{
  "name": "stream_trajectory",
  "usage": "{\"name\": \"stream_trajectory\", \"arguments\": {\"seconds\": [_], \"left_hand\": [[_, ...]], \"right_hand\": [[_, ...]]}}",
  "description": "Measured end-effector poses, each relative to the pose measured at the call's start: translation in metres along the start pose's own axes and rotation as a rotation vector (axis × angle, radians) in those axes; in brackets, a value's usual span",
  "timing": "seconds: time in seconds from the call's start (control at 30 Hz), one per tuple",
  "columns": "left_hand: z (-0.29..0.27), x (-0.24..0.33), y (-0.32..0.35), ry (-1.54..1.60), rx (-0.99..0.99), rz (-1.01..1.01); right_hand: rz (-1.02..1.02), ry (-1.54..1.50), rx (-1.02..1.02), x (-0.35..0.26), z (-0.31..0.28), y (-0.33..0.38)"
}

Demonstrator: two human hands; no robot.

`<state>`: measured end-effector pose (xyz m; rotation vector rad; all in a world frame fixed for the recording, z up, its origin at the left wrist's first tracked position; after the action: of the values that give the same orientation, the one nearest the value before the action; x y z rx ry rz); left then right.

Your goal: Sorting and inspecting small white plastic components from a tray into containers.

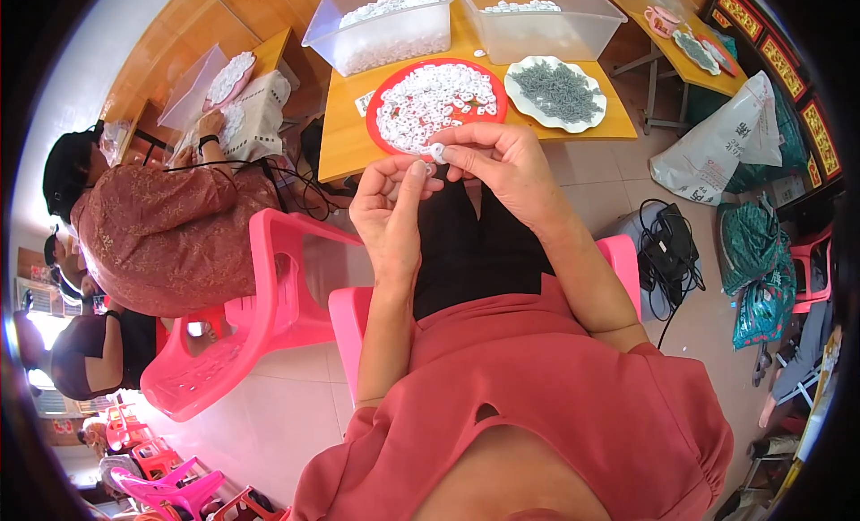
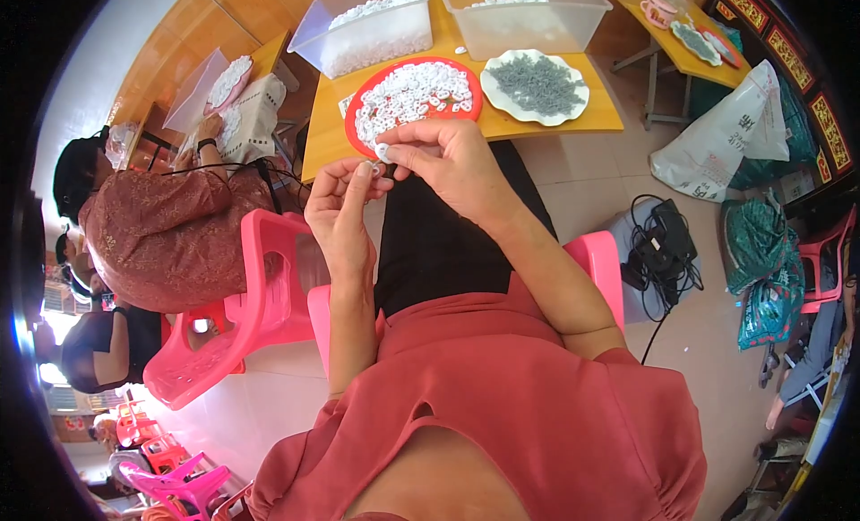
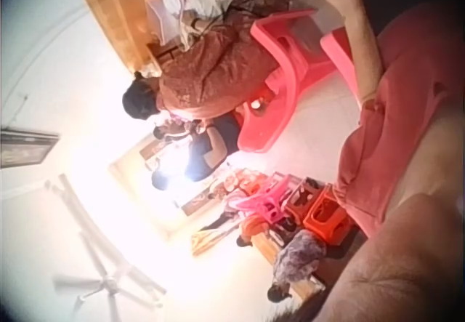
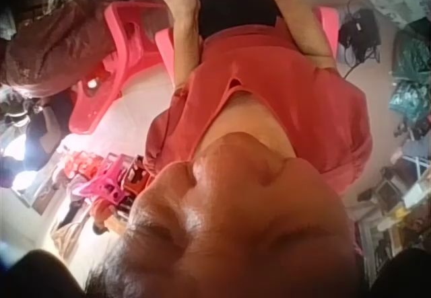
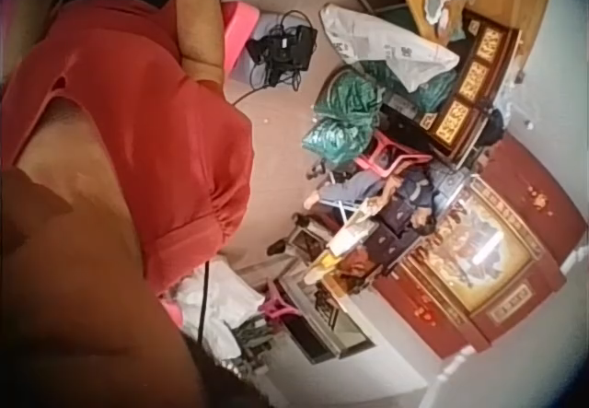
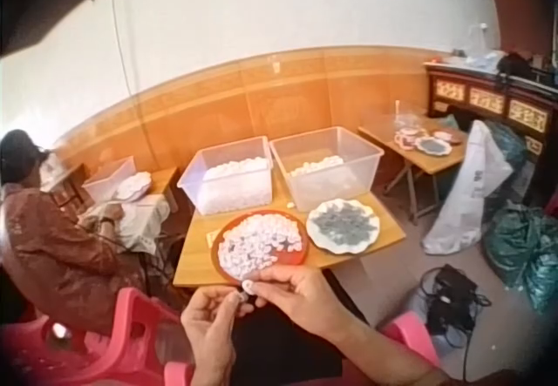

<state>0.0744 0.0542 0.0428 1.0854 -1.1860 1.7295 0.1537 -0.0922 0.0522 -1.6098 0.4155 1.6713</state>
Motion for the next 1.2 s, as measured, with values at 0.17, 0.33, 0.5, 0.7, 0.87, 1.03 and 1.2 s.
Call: {"name": "stream_trajectory", "arguments": {"seconds": [0.17, 0.33, 0.5, 0.7, 0.87, 1.03, 1.2], "left_hand": [[0.000, 0.000, 0.001, -0.013, -0.002, 0.005], [0.000, 0.001, 0.005, -0.042, 0.000, 0.010], [0.002, 0.000, 0.009, -0.068, -0.001, 0.031], [0.002, -0.003, 0.010, -0.035, 0.006, 0.050], [-0.001, -0.006, 0.009, -0.021, 0.020, 0.039], [0.002, -0.004, 0.009, 0.028, 0.018, 0.051], [-0.003, -0.015, 0.005, 0.136, -0.021, 0.048]], "right_hand": [[-0.002, 0.035, 0.008, -0.001, 0.001, 0.002], [-0.010, 0.073, 0.015, -0.003, 0.004, 0.006], [-0.044, 0.159, 0.034, -0.009, 0.009, 0.012], [-0.122, 0.299, 0.066, -0.018, 0.014, 0.016], [-0.016, 0.008, -0.006, -0.003, 0.011, 0.010], [0.017, -0.070, -0.003, -0.006, 0.007, 0.008], [0.017, -0.062, -0.027, -0.013, 0.007, 0.007]]}}
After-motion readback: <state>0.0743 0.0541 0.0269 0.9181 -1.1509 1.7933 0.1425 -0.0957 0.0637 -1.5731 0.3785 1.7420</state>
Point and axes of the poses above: each hand's wrist, its own y-axis away from the middle knuckle, its own z-axis out of the palm, x = y × z, the point moved 8 cm from there along -y, towards the middle knuckle, and after that the axes turned 11 degrees about -x, right-handed, at the moved point
